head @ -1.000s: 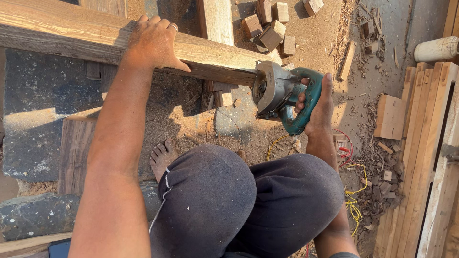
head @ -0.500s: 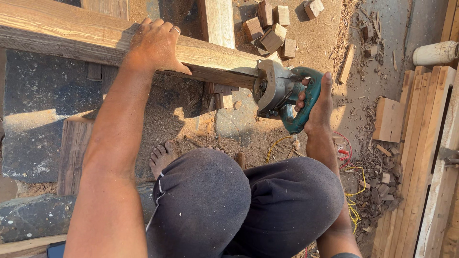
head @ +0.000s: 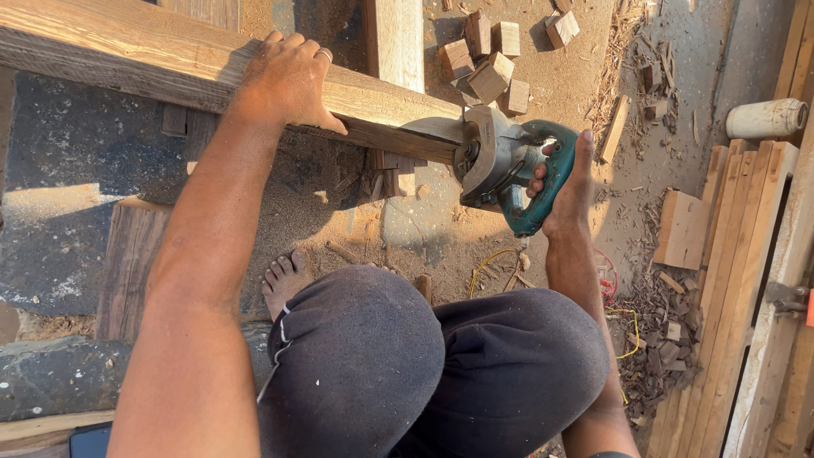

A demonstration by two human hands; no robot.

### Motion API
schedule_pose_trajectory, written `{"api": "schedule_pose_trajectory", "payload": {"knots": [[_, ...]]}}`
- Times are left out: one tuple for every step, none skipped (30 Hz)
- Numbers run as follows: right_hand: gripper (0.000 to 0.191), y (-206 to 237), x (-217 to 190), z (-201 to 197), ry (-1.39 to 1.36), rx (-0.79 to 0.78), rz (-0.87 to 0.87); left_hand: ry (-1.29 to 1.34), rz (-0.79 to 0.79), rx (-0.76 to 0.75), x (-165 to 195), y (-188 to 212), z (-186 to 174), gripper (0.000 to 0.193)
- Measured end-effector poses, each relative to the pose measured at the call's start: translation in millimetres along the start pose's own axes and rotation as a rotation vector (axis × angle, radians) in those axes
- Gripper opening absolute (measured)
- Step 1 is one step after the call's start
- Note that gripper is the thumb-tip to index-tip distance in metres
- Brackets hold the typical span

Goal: The person uses a circular saw to cut a long wooden plank into smaller rectangular blocks. They repeatedly position the saw, cut the wood, and remove the cut pieces, accumulating a pile of small blocks on the ground.

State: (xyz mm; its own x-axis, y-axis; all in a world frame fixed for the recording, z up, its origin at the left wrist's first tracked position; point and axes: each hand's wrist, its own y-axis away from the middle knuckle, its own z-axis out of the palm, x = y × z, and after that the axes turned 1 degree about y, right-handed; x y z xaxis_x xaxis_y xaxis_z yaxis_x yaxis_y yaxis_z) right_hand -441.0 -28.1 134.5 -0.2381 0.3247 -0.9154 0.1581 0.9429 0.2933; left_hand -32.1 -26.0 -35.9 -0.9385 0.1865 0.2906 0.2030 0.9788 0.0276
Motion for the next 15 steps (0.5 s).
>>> {"api": "schedule_pose_trajectory", "payload": {"knots": [[0.067, -1, -1, 1, -0.002, -0.001, 0.003, -0.003, -0.005, -0.016, 0, 0, -1, 0.129], [0.066, -2, -2, 1, -0.004, -0.003, 0.007, -0.005, -0.01, -0.034, 1, 1, -1, 0.128], [0.066, -2, -2, 2, -0.007, 0.001, 0.012, -0.006, -0.005, -0.02, 1, 1, -2, 0.128], [0.066, -3, -3, 3, -0.011, 0.004, 0.018, -0.008, -0.001, -0.005, 1, 2, -3, 0.127], [0.065, -4, -4, 3, -0.014, 0.007, 0.022, -0.01, 0.003, 0.01, 1, 2, -3, 0.126], [0.065, -5, -5, 4, -0.019, 0.004, 0.02, -0.012, 0.004, 0.007, 2, 2, -4, 0.127], [0.065, -6, -5, 5, -0.025, 0.002, 0.017, -0.016, 0.005, 0.004, 1, 2, -5, 0.127], [0.065, -6, -6, 6, -0.031, 0.0, 0.014, -0.019, 0.007, 0.001, 1, 2, -5, 0.127], [0.064, -8, -7, 6, -0.035, -0.003, 0.016, -0.01, 0.002, -0.001, 1, 3, -6, 0.126], [0.064, -8, -7, 7, -0.037, -0.004, 0.019, 0.001, -0.003, -0.005, 1, 3, -6, 0.126], [0.064, -10, -8, 8, -0.04, -0.006, 0.021, 0.011, -0.007, -0.007, 1, 3, -6, 0.125], [0.064, -11, -9, 8, -0.035, -0.002, 0.021, 0.009, 0.0, 0.0, 0, 4, -6, 0.124], [0.065, -12, -9, 9, -0.03, 0.002, 0.022, 0.007, 0.008, 0.007, 0, 4, -7, 0.122], [0.065, -14, -9, 10, -0.026, 0.007, 0.023, 0.006, 0.015, 0.014, 0, 4, -7, 0.121], [0.065, -16, -10, 10, -0.019, 0.009, 0.019, 0.009, 0.015, 0.02, 0, 4, -7, 0.12]]}}
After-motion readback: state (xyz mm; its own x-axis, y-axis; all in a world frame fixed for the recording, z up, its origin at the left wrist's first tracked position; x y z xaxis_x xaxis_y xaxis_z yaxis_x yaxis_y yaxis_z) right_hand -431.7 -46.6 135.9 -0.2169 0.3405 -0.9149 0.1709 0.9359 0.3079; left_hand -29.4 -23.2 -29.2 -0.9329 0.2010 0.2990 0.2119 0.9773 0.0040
